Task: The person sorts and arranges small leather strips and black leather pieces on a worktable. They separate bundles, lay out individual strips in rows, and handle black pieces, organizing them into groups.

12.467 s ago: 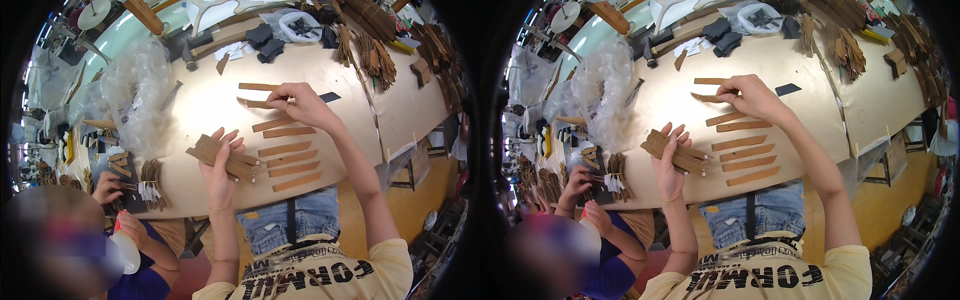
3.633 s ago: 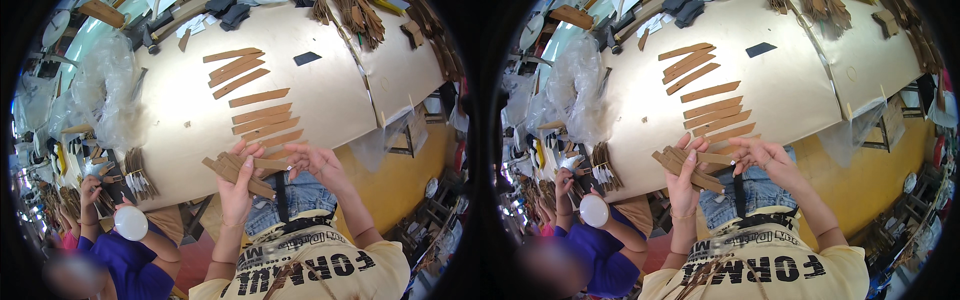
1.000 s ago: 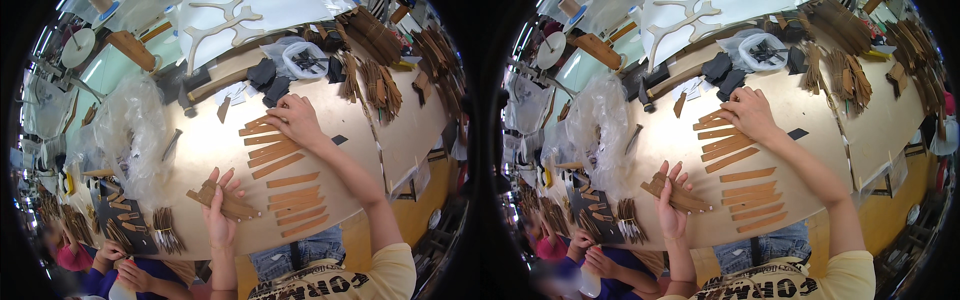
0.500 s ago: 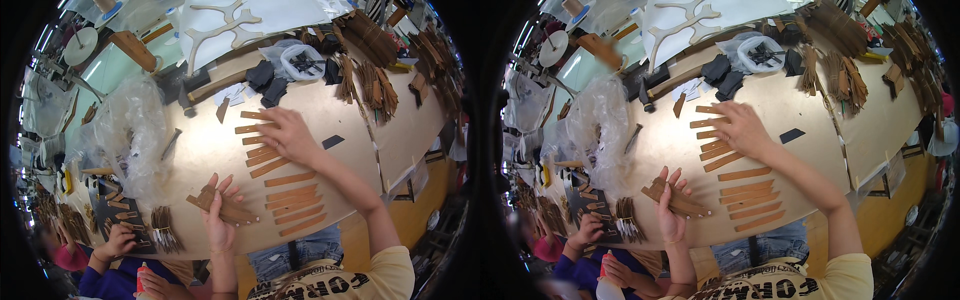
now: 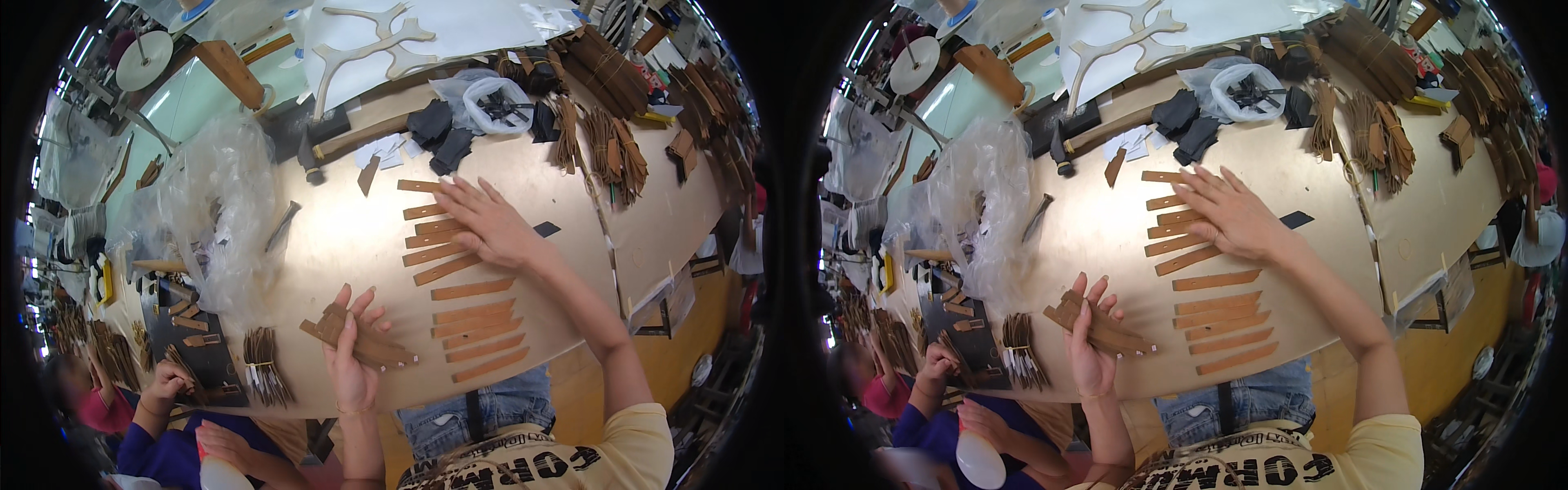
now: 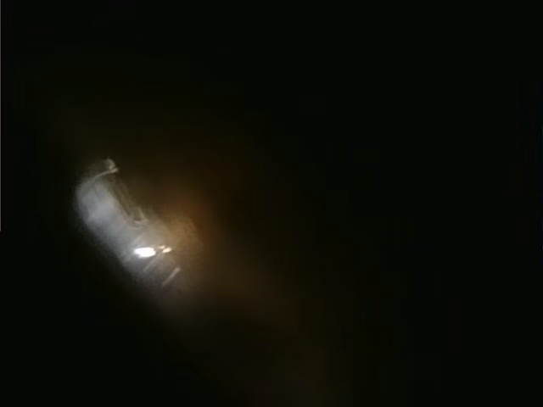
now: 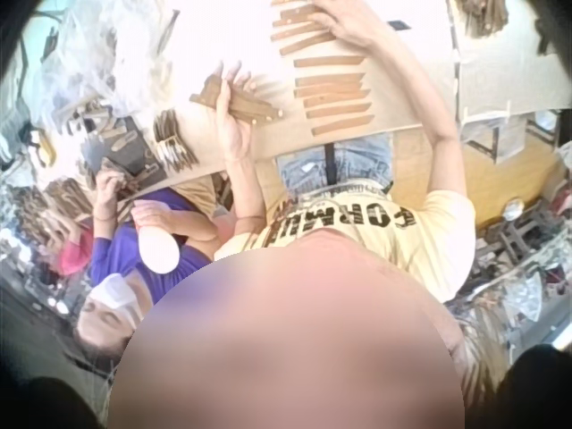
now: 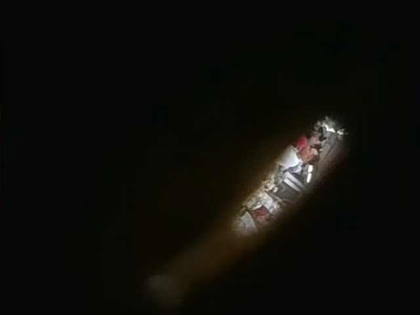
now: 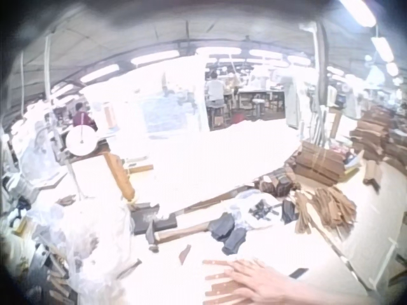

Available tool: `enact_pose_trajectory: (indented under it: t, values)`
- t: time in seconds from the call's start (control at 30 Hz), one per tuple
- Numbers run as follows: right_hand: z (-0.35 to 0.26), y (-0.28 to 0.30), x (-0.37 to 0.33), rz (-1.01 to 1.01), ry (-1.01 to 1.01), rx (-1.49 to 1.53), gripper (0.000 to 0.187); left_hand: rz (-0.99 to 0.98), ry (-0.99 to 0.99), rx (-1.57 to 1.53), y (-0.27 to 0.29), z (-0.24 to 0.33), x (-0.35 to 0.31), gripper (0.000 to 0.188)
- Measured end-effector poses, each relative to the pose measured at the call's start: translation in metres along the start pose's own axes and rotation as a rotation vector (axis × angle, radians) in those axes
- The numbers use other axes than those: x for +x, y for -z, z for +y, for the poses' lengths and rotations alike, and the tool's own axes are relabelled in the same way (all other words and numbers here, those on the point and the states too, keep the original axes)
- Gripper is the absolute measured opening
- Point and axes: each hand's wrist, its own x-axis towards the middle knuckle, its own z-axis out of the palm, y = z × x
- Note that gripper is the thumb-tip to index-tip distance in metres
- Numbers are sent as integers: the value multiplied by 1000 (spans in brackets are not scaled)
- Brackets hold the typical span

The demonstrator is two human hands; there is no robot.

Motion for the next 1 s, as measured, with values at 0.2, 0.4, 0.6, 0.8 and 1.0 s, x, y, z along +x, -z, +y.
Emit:
enact_pose_trajectory:
  t: [0.2, 0.4, 0.6, 0.8, 1.0]
  values:
    - [19, 5, 11, -46, 57, -52, 62, 18, -3, -50, 0, 0, -7, 46]
    - [28, 15, -14, 87, 40, -113, 62, 43, -15, -51, 7, -2, -14, 46]
    - [22, 13, -47, 96, -43, -26, 55, 38, 14, -54, 8, -3, -21, 47]
    - [11, -2, -37, 81, -58, -24, 59, 6, -4, -62, 2, -4, -28, 48]
    - [-2, 4, -47, 56, -29, -81, 56, 5, 19, -56, 4, -8, -33, 48]
